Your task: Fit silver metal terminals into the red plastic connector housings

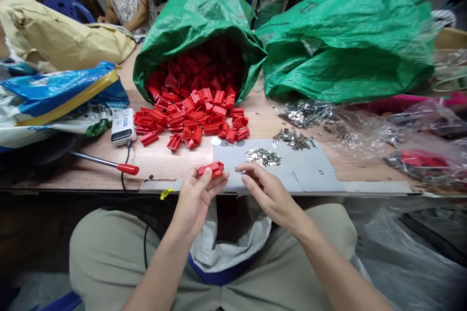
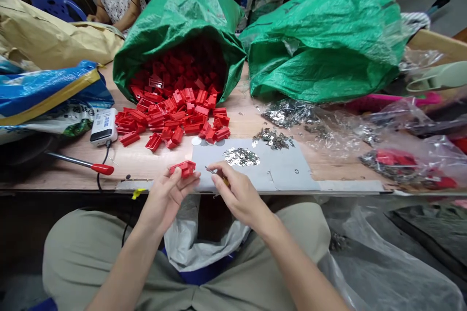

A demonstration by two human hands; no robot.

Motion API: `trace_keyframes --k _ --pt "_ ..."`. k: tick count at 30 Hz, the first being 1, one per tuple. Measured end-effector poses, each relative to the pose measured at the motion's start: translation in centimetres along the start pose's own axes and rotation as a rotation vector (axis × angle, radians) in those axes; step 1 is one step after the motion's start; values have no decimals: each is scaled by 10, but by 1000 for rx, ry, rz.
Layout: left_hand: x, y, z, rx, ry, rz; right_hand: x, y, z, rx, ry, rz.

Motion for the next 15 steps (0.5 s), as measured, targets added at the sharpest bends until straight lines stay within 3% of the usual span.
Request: trace_keyframes --k 3,6,10,15 --pt "8 10 3 -173 230 -43 5 8 12 -55 -43 -55" --pt "12 18 5 -256 298 -43 7 11 22 -141 -79 -86" --pt "14 23 8 -292 329 -32 6 10 29 -211 -82 -124" --pt "12 23 11 -290 368 -31 4 9 30 -226 -88 -71"
Point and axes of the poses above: each hand's wrist, its own y-axis away from the middle knuckle, its own x-axis out of the palm, z = x × y, the point moved 4 cm from there along -y, towards the middle knuckle, and after that the axes turned 8 degrees about y, right-handed, at the moved point
